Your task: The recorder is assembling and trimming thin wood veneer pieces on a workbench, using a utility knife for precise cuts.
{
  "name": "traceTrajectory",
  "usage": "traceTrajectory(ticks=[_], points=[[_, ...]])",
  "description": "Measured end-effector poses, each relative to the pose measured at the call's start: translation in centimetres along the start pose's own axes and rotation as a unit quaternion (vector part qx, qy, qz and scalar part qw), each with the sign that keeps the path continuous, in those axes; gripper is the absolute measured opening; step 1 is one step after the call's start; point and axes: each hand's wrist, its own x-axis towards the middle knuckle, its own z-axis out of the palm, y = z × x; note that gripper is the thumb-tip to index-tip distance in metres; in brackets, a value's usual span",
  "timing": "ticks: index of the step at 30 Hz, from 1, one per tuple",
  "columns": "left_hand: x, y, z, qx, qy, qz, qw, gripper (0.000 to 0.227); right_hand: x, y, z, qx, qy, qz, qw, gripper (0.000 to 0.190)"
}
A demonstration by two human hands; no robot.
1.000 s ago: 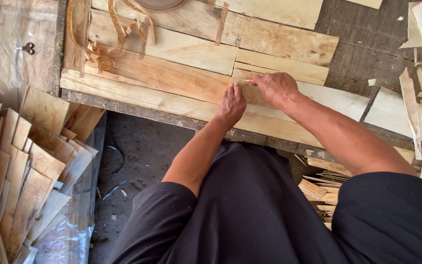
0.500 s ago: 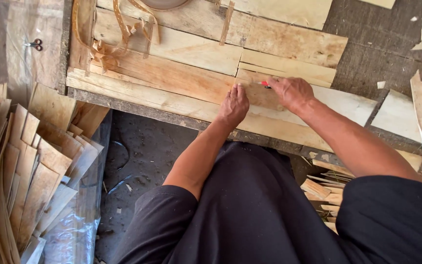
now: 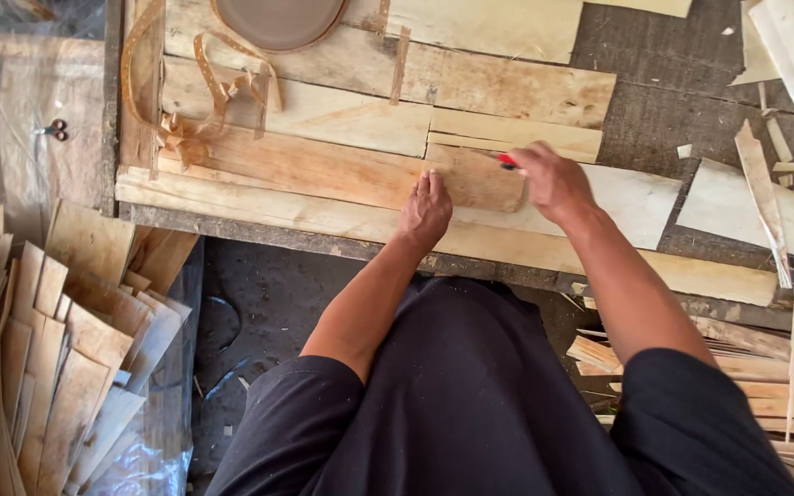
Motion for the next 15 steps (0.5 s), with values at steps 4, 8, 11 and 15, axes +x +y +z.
traceTrajectory(ticks=[4, 8, 11, 15], points=[[0.7, 0.7, -1.3, 0.007, 0.021, 0.002, 1.0, 0.033, -3.2, 7.4, 2.4, -0.002, 0.175, 0.035, 0.984, 0.027], [3.1, 1.3, -6.8, -0.02, -0.112, -0.03, 0.993, 0.016, -4.3, 13.3, 5.8, 0.038, 0.232, 0.216, 0.948, 0.017], [4.7, 1.0, -7.4, -0.049, -0.177, -0.05, 0.982, 0.012, -5.6, 10.1, 4.2, -0.079, 0.309, 0.223, 0.921, 0.031], [5.8, 0.3, -5.6, -0.043, -0.107, -0.056, 0.992, 0.02, -3.8, 7.4, 6.9, -0.04, 0.377, 0.175, 0.909, 0.024]])
